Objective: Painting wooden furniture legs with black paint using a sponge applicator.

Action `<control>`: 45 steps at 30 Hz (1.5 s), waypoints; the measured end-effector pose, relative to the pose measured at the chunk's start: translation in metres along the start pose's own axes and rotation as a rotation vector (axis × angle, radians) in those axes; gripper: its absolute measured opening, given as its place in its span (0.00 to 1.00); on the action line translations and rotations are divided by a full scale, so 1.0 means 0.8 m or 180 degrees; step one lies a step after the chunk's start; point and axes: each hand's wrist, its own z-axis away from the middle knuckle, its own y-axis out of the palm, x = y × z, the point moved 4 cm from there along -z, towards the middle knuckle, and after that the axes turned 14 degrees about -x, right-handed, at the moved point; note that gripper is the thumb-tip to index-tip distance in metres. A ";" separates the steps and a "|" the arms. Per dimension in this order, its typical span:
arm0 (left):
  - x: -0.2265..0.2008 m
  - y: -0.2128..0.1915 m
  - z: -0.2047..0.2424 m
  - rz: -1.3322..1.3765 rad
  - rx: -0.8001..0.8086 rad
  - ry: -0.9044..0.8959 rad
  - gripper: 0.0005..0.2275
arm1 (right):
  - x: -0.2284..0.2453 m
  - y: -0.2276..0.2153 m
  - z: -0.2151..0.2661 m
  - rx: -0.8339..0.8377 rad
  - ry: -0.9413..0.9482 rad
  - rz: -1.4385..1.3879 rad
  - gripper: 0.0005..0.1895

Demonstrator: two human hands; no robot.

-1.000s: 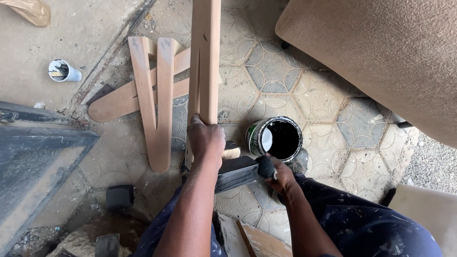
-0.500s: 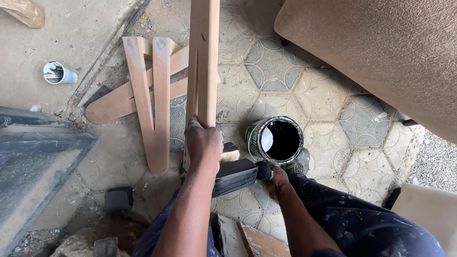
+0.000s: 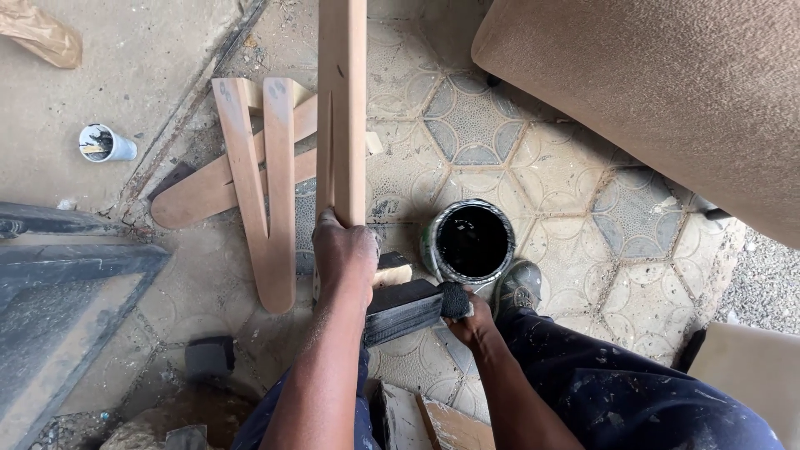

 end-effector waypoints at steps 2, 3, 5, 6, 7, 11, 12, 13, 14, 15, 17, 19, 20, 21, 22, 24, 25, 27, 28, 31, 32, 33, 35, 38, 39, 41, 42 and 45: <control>0.001 0.000 -0.010 0.0032 -0.0082 0.0099 0.31 | -0.006 -0.006 -0.013 0.0199 0.0222 -0.0096 0.15; -0.001 -0.002 -0.011 0.0033 -0.0072 0.0114 0.31 | -0.002 0.000 0.038 0.0205 0.0217 -0.0112 0.15; -0.003 -0.008 -0.013 0.0083 -0.0145 0.0105 0.30 | 0.013 0.012 0.140 0.0369 -0.0260 -0.0342 0.07; -0.005 -0.010 -0.014 0.0084 -0.0132 0.0119 0.30 | 0.016 0.008 0.122 0.0372 -0.0268 -0.0359 0.07; -0.006 -0.012 -0.015 0.0126 -0.0182 0.0105 0.29 | 0.021 0.006 0.104 0.0497 -0.0385 -0.0273 0.08; -0.010 -0.016 -0.023 0.0007 -0.0281 0.0157 0.30 | 0.017 0.008 0.073 0.0787 -0.0460 -0.0151 0.07; -0.015 -0.019 -0.021 0.0013 -0.0283 0.0154 0.30 | 0.021 0.014 0.120 0.0788 -0.0464 -0.0145 0.07; -0.020 -0.024 -0.019 0.0063 -0.0324 0.0175 0.30 | 0.024 0.018 0.166 0.0708 -0.0476 -0.0094 0.05; -0.025 -0.028 -0.017 0.0113 -0.0366 0.0195 0.29 | 0.027 0.023 0.211 0.0629 -0.0488 -0.0042 0.04; -0.021 -0.027 -0.023 0.0114 -0.0366 0.0196 0.29 | 0.028 0.014 0.193 0.0630 -0.0488 -0.0042 0.04; -0.015 -0.024 -0.034 0.0098 -0.0378 0.0207 0.29 | 0.029 -0.005 0.155 0.0566 -0.0451 -0.0003 0.06; -0.005 -0.022 -0.041 0.0034 -0.0406 0.0204 0.30 | 0.033 0.005 0.151 0.0564 -0.0450 -0.0048 0.06; -0.001 -0.022 -0.045 -0.0031 -0.0440 0.0194 0.30 | 0.035 0.010 0.149 0.0560 -0.0446 -0.0085 0.06; -0.007 -0.025 -0.039 -0.0032 -0.0435 0.0192 0.30 | 0.035 0.017 0.174 0.0555 -0.0448 -0.0087 0.06; -0.014 -0.028 -0.033 0.0033 -0.0425 0.0185 0.30 | 0.035 0.025 0.198 0.0609 -0.0417 0.0012 0.05; -0.021 -0.030 -0.029 0.0107 -0.0426 0.0170 0.29 | 0.034 0.026 0.206 0.0669 -0.0389 0.0127 0.05; -0.020 -0.030 -0.030 0.0086 -0.0445 0.0160 0.29 | 0.031 0.017 0.188 0.0566 -0.0340 0.0087 0.05; -0.019 -0.030 -0.030 0.0066 -0.0459 0.0155 0.29 | 0.034 -0.004 0.159 0.0463 -0.0295 0.0042 0.07; -0.020 -0.030 -0.029 0.0124 -0.0441 0.0147 0.29 | 0.042 -0.014 0.147 0.0474 -0.0329 0.0037 0.05; -0.031 -0.036 -0.020 0.0159 -0.0421 0.0107 0.28 | 0.052 -0.014 0.112 0.0498 -0.0375 -0.0013 0.04; -0.035 -0.039 -0.015 0.0141 -0.0423 0.0064 0.28 | 0.054 -0.010 0.101 0.0507 -0.0391 -0.0045 0.05; -0.035 -0.040 -0.015 0.0143 -0.0421 0.0062 0.28 | 0.054 -0.003 0.125 0.0506 -0.0393 -0.0045 0.05; -0.037 -0.042 -0.015 0.0218 -0.0364 0.0052 0.29 | 0.055 0.013 0.175 0.0530 -0.0462 0.0191 0.07; -0.030 -0.036 -0.022 0.0310 -0.0459 0.0049 0.28 | 0.067 0.001 0.199 0.0388 -0.0405 0.0028 0.02; -0.031 -0.037 -0.021 0.0307 -0.0459 0.0056 0.28 | 0.075 -0.007 0.165 0.0392 -0.0402 0.0022 0.02; -0.032 -0.038 -0.020 0.0309 -0.0419 0.0039 0.29 | 0.088 -0.021 0.096 0.0641 -0.0030 -0.0510 0.09; -0.034 -0.040 -0.020 0.0305 -0.0421 0.0041 0.29 | 0.081 -0.016 0.095 0.0643 -0.0025 -0.0512 0.09; -0.038 -0.042 -0.014 0.0199 -0.0385 0.0009 0.28 | 0.080 -0.005 0.126 0.0579 -0.0877 0.0484 0.12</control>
